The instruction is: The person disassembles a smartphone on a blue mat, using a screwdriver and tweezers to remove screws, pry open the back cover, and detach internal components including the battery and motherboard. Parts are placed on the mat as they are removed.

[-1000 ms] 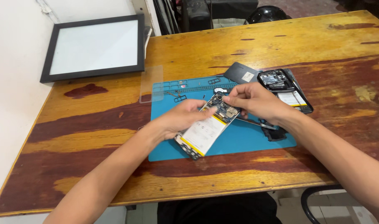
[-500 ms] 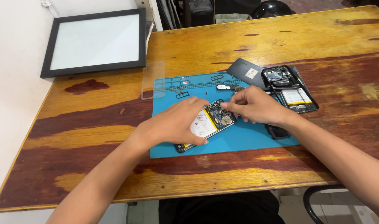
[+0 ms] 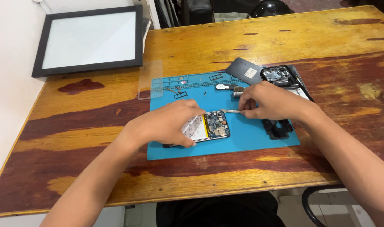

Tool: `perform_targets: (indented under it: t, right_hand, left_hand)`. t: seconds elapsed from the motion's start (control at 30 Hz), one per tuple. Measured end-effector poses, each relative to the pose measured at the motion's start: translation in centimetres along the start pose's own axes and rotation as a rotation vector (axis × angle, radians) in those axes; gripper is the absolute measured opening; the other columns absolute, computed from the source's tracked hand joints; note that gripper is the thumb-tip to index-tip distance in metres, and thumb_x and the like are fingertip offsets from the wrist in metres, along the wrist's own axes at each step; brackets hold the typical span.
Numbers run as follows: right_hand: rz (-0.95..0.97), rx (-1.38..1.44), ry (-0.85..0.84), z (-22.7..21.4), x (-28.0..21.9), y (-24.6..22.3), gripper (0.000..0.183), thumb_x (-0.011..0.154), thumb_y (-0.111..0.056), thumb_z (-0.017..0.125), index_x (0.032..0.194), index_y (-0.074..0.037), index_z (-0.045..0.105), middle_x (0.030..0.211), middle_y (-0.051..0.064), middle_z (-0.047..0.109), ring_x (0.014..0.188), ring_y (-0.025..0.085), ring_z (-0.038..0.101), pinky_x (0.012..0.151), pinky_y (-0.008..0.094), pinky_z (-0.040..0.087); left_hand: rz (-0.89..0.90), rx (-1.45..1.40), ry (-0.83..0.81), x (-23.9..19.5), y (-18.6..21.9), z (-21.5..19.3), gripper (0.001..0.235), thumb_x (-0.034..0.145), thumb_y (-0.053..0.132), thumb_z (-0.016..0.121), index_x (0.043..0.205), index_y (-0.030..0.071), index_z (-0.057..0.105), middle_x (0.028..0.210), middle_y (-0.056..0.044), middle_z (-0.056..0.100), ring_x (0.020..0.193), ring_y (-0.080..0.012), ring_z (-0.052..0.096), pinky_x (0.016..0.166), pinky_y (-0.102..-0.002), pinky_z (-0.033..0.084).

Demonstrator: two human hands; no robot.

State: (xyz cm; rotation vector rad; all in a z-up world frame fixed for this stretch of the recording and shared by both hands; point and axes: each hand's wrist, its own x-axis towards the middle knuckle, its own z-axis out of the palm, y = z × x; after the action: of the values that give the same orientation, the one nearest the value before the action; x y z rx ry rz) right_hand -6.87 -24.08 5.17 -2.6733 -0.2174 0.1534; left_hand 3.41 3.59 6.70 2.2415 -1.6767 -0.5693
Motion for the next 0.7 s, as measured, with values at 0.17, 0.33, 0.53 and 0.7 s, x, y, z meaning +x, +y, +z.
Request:
perform_targets:
  t: [0.17, 0.33, 0.53, 0.7]
  right_hand:
    - [0.118, -0.059, 0.021, -0.6, -0.3, -0.1, 0.017, 0.081, -0.012, 0.075, 0.095, -0.003, 0.078, 0.086, 0.011, 0.079, 0.080, 0.019, 0.077, 0.076, 0.034, 0.060]
    - [0.175, -0.061, -0.018, -1.0, -0.4, -0.5, 0.031, 0.082, -0.016, 0.080, 0.109, -0.004, 0.074, 0.084, 0.013, 0.078, 0.077, 0.023, 0.075, 0.073, 0.036, 0.060]
    - [0.087, -0.048, 0.010, -0.5, -0.5, -0.5, 0.020, 0.083, -0.008, 0.072, 0.101, -0.002, 0.077, 0.091, 0.011, 0.078, 0.081, 0.022, 0.075, 0.075, 0.035, 0.060]
    - [0.157, -0.142, -0.013, -0.6, -0.5, -0.8, 0.025, 0.084, -0.015, 0.079, 0.105, -0.003, 0.075, 0.097, 0.014, 0.075, 0.084, 0.027, 0.071, 0.076, 0.039, 0.057]
  left_hand:
    - [0.052, -0.019, 0.030, 0.1, -0.4, 0.1, 0.087, 0.065, 0.021, 0.089, 0.141, 0.003, 0.052, 0.125, -0.012, 0.061, 0.121, -0.0296, 0.054, 0.102, -0.038, 0.045]
    - [0.107, -0.041, 0.054, 0.6, -0.7, 0.9, 0.082, 0.070, 0.027, 0.089, 0.142, 0.009, 0.056, 0.128, -0.009, 0.062, 0.124, -0.0286, 0.054, 0.102, -0.038, 0.046]
    - [-0.032, 0.035, 0.025, 0.5, -0.2, 0.5, 0.092, 0.064, 0.032, 0.091, 0.147, 0.020, 0.055, 0.132, -0.005, 0.056, 0.123, -0.0301, 0.049, 0.101, -0.040, 0.046]
    - [-0.099, 0.148, -0.058, 0.4, -0.2, -0.3, 0.076, 0.071, 0.037, 0.086, 0.141, 0.025, 0.059, 0.131, -0.003, 0.056, 0.123, -0.0279, 0.049, 0.105, -0.040, 0.046]
